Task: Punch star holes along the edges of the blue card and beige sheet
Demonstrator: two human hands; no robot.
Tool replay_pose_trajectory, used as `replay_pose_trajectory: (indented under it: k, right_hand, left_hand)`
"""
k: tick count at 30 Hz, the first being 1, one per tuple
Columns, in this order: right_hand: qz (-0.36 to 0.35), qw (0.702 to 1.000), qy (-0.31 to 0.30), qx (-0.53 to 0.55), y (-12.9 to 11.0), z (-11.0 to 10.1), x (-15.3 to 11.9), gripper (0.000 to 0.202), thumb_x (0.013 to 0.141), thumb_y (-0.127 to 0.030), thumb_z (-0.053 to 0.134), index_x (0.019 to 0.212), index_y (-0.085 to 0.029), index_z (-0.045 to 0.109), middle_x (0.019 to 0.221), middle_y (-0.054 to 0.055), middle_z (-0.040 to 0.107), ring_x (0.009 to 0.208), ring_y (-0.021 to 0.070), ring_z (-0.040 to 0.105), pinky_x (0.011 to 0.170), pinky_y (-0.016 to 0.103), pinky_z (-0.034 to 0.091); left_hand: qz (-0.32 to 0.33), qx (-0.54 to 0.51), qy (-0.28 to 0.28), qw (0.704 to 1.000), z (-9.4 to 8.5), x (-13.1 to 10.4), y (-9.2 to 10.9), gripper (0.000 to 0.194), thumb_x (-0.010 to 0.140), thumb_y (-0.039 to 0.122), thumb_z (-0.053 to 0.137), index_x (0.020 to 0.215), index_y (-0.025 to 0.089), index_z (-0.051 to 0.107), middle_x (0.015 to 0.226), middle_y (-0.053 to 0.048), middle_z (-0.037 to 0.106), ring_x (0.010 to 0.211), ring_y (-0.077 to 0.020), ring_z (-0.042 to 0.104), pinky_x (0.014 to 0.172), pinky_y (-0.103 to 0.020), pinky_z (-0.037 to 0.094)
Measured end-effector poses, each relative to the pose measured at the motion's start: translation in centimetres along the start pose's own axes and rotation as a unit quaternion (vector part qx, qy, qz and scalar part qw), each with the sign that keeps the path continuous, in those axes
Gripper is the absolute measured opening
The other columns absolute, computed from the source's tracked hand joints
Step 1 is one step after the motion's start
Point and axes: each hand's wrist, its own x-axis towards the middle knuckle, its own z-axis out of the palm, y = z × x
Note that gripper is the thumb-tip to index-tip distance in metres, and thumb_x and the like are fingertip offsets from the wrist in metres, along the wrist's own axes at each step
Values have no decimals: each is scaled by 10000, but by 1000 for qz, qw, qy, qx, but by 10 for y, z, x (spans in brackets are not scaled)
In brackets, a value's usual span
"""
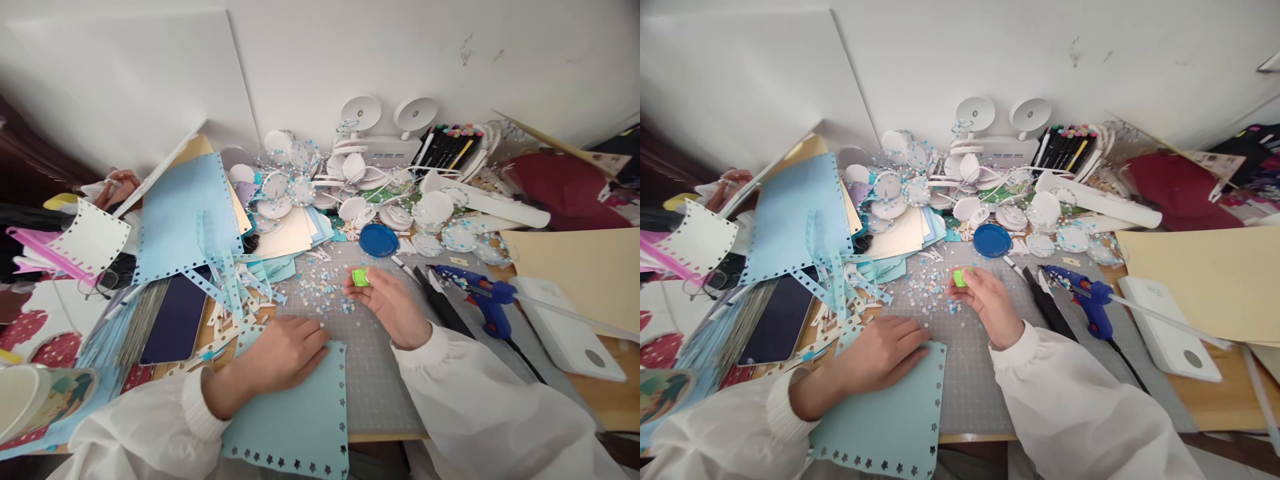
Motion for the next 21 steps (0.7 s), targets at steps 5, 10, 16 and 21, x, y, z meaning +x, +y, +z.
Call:
replay_pose_trajectory:
  k: [5, 10, 16, 21]
  right_hand:
    - [-22, 999, 43, 0, 4, -2, 5, 279, 742, -447, 711, 865, -198, 675, 737, 3, 599, 662, 121, 528, 606, 243, 429]
    - [-21, 999, 42, -4, 11, 2, 10, 301, 718, -467, 719, 814, -187, 662, 701, 8, 580, 611, 140, 503, 548, 268, 384]
    - [-22, 1000, 20, -6, 15, 1, 11, 320, 726, -492, 708, 780, -185, 636, 680, 9, 580, 563, 133, 473, 539, 275, 364]
    - [-29, 1000, 9, -2, 15, 1, 12, 318, 721, -481, 720, 753, -179, 626, 675, 3, 566, 561, 123, 468, 532, 265, 361]
  left_hand:
    - [-61, -105, 15, 992, -6, -2, -5, 210, 967, 258, 394, 956, 181, 589, 822, -30, 637, 733, -161, 599, 633, -271, 433]
    - [-245, -262, 215, 908, -28, -9, -30, 154, 917, 311, 499, 943, 196, 598, 830, -9, 636, 740, -137, 580, 682, -241, 460]
    - [-419, -424, 445, 669, -75, -25, -79, 310, 647, 336, 763, 853, 181, 591, 719, 36, 558, 646, -104, 536, 539, -171, 430]
    - [-435, -435, 523, 591, -98, -35, -114, 251, 599, 141, 696, 757, 183, 506, 750, 18, 592, 746, -129, 613, 678, -225, 533]
